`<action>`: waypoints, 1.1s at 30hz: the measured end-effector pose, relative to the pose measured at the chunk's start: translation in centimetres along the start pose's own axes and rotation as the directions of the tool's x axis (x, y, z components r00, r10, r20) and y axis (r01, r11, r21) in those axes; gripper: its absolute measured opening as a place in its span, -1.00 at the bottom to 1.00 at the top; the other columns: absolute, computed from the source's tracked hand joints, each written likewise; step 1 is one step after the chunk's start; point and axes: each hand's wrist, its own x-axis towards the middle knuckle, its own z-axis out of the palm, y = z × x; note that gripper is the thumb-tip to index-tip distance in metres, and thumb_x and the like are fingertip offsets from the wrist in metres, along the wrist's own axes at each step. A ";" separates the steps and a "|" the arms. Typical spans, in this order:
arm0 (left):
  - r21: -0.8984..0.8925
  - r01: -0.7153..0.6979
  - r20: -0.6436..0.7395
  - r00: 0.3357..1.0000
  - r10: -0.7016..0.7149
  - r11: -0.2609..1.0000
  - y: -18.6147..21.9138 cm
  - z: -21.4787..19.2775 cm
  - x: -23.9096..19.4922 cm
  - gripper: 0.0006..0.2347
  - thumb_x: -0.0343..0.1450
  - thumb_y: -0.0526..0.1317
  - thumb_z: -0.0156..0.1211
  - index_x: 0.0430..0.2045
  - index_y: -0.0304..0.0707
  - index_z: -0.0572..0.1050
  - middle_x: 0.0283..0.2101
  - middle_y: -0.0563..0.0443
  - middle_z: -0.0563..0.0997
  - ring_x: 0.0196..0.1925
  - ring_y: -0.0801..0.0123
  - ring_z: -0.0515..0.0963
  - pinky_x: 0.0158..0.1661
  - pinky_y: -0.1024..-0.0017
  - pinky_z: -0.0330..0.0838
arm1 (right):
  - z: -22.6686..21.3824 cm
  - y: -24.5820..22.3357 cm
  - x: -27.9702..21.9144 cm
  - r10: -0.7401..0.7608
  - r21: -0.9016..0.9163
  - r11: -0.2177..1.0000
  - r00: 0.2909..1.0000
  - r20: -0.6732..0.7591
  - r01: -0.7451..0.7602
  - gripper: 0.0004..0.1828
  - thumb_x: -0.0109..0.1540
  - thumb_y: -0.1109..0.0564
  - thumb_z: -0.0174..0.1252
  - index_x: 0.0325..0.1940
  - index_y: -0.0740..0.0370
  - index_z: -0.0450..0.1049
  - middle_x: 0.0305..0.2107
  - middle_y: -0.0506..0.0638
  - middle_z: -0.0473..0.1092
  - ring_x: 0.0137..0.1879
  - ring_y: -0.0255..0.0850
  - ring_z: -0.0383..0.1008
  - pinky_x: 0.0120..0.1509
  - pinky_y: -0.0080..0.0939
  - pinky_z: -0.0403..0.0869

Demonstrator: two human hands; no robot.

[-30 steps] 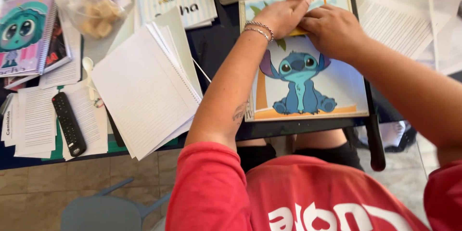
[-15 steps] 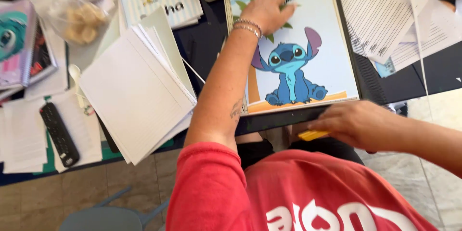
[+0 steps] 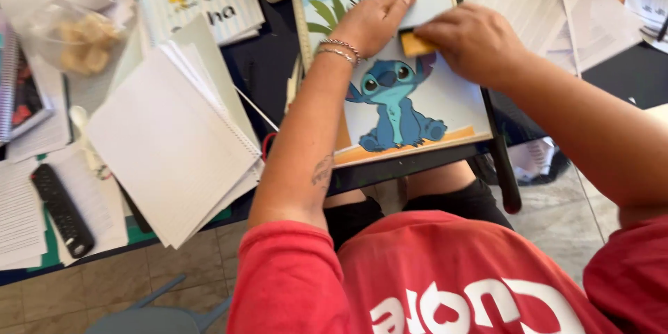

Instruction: Applying a printed vinyl cover to a notebook and smoothing it with a squeegee tool

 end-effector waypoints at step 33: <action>0.598 -0.263 -0.108 0.910 0.401 0.757 6.4 11.4 -18.4 -0.48 0.55 0.05 0.00 0.37 -0.25 0.29 0.50 -0.10 0.23 0.56 0.17 0.20 0.47 0.13 0.11 | -7.5 -2.2 -10.0 0.514 0.498 0.397 0.636 0.575 -0.771 -0.38 0.14 0.01 0.42 0.28 0.14 0.50 -0.26 -0.03 0.50 -0.22 -0.28 0.43 -0.10 -0.30 0.44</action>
